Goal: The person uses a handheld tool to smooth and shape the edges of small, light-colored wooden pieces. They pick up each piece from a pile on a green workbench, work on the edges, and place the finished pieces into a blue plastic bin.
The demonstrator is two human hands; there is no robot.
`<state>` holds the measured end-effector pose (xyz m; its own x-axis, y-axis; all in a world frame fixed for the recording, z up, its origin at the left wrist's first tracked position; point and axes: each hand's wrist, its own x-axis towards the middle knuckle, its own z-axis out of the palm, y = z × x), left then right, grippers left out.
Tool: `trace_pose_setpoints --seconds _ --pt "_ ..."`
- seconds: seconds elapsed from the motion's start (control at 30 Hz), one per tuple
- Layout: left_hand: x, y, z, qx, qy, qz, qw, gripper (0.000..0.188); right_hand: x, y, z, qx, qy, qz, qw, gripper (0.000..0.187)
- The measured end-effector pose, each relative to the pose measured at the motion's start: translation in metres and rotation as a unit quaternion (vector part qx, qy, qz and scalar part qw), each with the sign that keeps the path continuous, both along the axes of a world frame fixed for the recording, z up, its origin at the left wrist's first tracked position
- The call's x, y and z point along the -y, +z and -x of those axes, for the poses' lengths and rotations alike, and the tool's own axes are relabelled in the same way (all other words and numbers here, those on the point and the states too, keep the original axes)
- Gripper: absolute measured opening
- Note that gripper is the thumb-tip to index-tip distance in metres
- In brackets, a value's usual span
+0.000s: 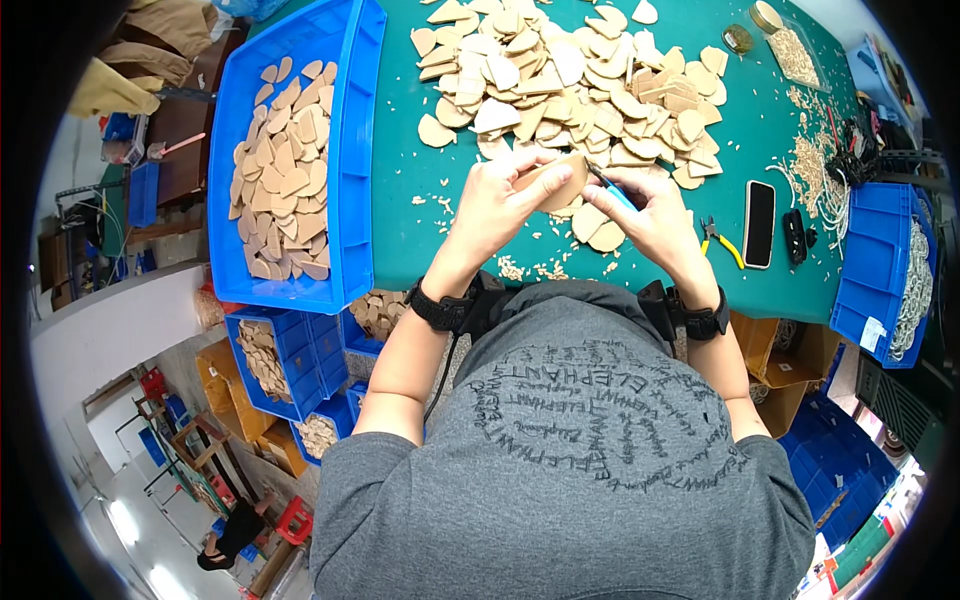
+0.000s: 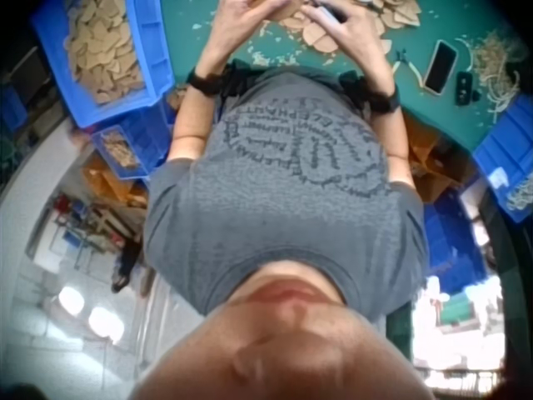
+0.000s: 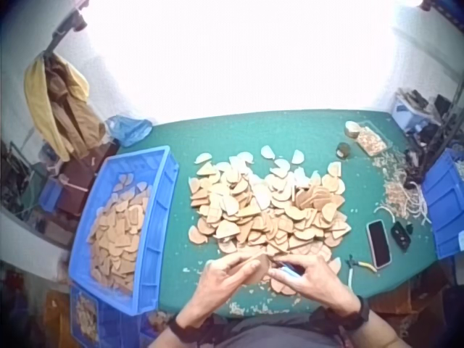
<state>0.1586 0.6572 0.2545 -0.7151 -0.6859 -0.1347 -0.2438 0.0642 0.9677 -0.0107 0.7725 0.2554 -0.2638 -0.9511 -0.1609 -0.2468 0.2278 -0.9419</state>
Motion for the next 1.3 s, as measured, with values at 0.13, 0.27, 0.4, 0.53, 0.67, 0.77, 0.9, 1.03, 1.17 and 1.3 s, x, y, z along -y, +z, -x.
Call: trace_pose_setpoints --seconds 0.13,0.27,0.4,0.53,0.67,0.77,0.9,1.03,1.17,1.3 --pt "0.001 0.001 -0.001 0.01 -0.001 0.032 0.999 0.029 0.001 -0.002 0.001 0.001 0.004 -0.008 1.0 0.037" --pt "0.001 -0.001 -0.001 0.019 0.003 0.041 0.999 0.029 0.002 -0.003 0.001 0.003 0.004 -0.017 1.0 0.038" --pt "0.001 -0.001 -0.001 0.023 0.008 0.048 0.999 0.029 0.004 0.007 0.003 0.014 0.009 -0.059 0.998 0.038" --pt "0.002 -0.002 -0.001 0.034 0.005 0.068 0.997 0.029 0.003 -0.001 0.002 0.021 0.003 -0.041 0.999 0.037" --pt "0.002 -0.003 0.0 0.04 0.005 0.075 0.996 0.029 0.004 -0.007 0.002 0.006 0.007 -0.01 1.0 0.035" --pt "0.003 -0.004 -0.002 0.033 0.008 0.063 0.997 0.029 0.005 -0.008 0.001 0.007 0.006 -0.026 1.0 0.033" --pt "0.003 0.001 -0.009 0.036 0.03 0.015 0.999 0.029 0.009 -0.004 0.0 0.025 -0.008 -0.04 0.999 0.028" --pt "0.044 -0.003 -0.067 -0.018 0.214 -0.009 0.977 0.023 0.005 -0.011 0.003 0.043 -0.04 -0.045 0.997 0.025" --pt "0.103 -0.022 -0.134 0.224 0.46 0.434 0.742 0.044 0.001 -0.01 0.005 0.039 -0.053 -0.076 0.995 0.025" --pt "0.109 -0.063 -0.087 0.187 0.31 0.382 0.85 0.037 0.003 -0.015 0.002 0.034 -0.044 -0.067 0.996 0.026"
